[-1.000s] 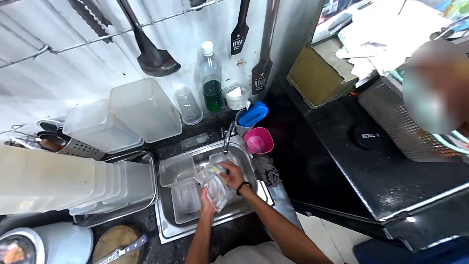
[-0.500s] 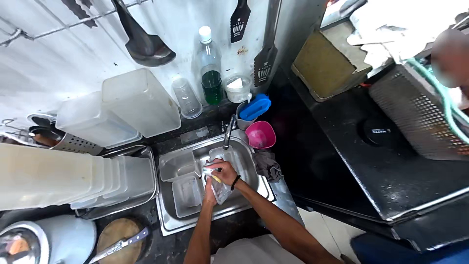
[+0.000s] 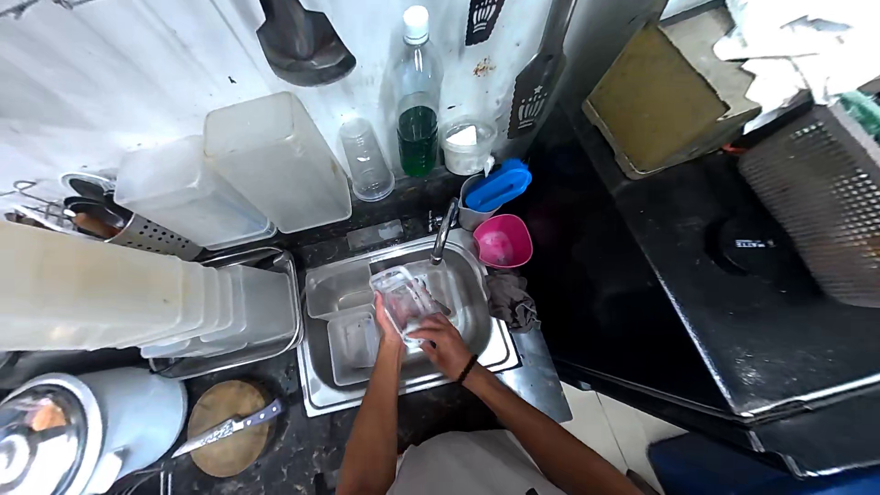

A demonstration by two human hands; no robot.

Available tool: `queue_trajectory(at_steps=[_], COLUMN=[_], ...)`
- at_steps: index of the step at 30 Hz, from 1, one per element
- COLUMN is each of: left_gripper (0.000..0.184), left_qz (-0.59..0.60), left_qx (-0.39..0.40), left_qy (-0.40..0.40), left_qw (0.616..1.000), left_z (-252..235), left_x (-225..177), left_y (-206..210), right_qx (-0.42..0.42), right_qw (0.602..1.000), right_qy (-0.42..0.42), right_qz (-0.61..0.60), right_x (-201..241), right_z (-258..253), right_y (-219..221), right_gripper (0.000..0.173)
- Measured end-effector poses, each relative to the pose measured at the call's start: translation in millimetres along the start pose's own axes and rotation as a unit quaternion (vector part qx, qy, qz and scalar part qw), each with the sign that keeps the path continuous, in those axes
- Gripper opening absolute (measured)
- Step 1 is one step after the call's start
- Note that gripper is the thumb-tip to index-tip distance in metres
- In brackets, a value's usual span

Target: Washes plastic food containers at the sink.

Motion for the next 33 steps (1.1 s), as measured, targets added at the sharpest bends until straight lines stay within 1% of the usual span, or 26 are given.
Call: queue_trajectory(at_steps=[2, 4, 6, 8, 10, 12, 14, 16, 18, 20, 22, 24, 26, 28, 29, 31, 33], left_gripper=[0.062, 0.064, 0.063, 0.057, 0.051, 0.051, 0.057, 0.058, 0.056, 0.053, 0.054, 0.056, 0.057, 0.057, 0.056, 0.054, 0.056], left_qz=[0.014, 0.027, 0.014, -0.022, -0.071, -0.080, -0.069, -0.069, -0.060, -0.053, -0.053, -0.051, -0.033, -0.031, -0.040, -0.059, -0.070], left_qx=[0.007, -0.015, -0.048, -0.072, -0.089, -0.096, -0.088, -0.088, -0.102, -0.093, -0.081, -0.079, -0.090, -0.106, -0.106, -0.106, -0.099], left_qy=[-0.010, -0.021, -0.027, -0.037, -0.048, -0.043, -0.041, -0.036, -0.025, -0.013, -0.006, -0.017, -0.035, -0.036, -0.032, -0.022, -0.021], left_qw=[1.000, 0.999, 0.998, 0.996, 0.992, 0.991, 0.993, 0.993, 0.993, 0.994, 0.995, 0.995, 0.995, 0.993, 0.993, 0.992, 0.992], left_z=[0, 4, 8, 12, 24, 30, 30, 24, 19, 14, 8, 7, 14, 23, 27, 29, 36], left_x=[1, 1, 5, 9, 15, 21, 21, 16, 12, 14, 11, 8, 7, 4, 5, 11, 19], left_y=[-2, 0, -1, 0, 7, 12, 13, 11, 10, 8, 6, 4, 7, 11, 11, 10, 13], right_qx=[0.017, 0.035, 0.037, 0.014, -0.026, -0.059, -0.075, -0.088, -0.116, -0.118, -0.088, -0.046, 0.002, 0.033, 0.030, -0.024, -0.082], right_qw=[0.999, 0.995, 0.989, 0.985, 0.981, 0.983, 0.988, 0.990, 0.983, 0.980, 0.989, 0.998, 0.999, 0.995, 0.994, 0.991, 0.990], right_qy=[-0.007, 0.019, 0.044, 0.051, 0.086, 0.119, 0.118, 0.105, 0.094, 0.088, 0.053, 0.011, -0.013, -0.009, -0.004, 0.011, 0.069], right_qz=[0.035, 0.091, 0.135, 0.163, 0.170, 0.128, 0.062, -0.019, -0.110, -0.137, -0.106, -0.048, 0.030, 0.089, 0.109, 0.132, 0.093], right_x=[-11, -34, -56, -58, -52, -47, -42, -32, -18, -12, -15, -24, -38, -54, -59, -57, -46], right_z=[6, 2, -2, -13, -29, -48, -54, -45, -29, -11, 5, 16, 13, 1, -5, -21, -41], right_y=[-7, -14, -16, -11, -5, -5, -1, 7, 13, 11, 6, 1, -6, -10, -9, -5, 2], right_gripper=[0.031, 0.031, 0.031, 0.031, 0.030, 0.029, 0.029, 0.030, 0.029, 0.029, 0.027, 0.026, 0.026, 0.026, 0.026, 0.026, 0.027])
Point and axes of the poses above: each hand's wrist, its own z-axis away from the middle knuckle, its own y-axis out of the palm, x = y × z, the point moved 4 cm from there along -z, towards the middle knuckle, and after that the axes turned 10 degrees about -y, right-handed, at the moved point
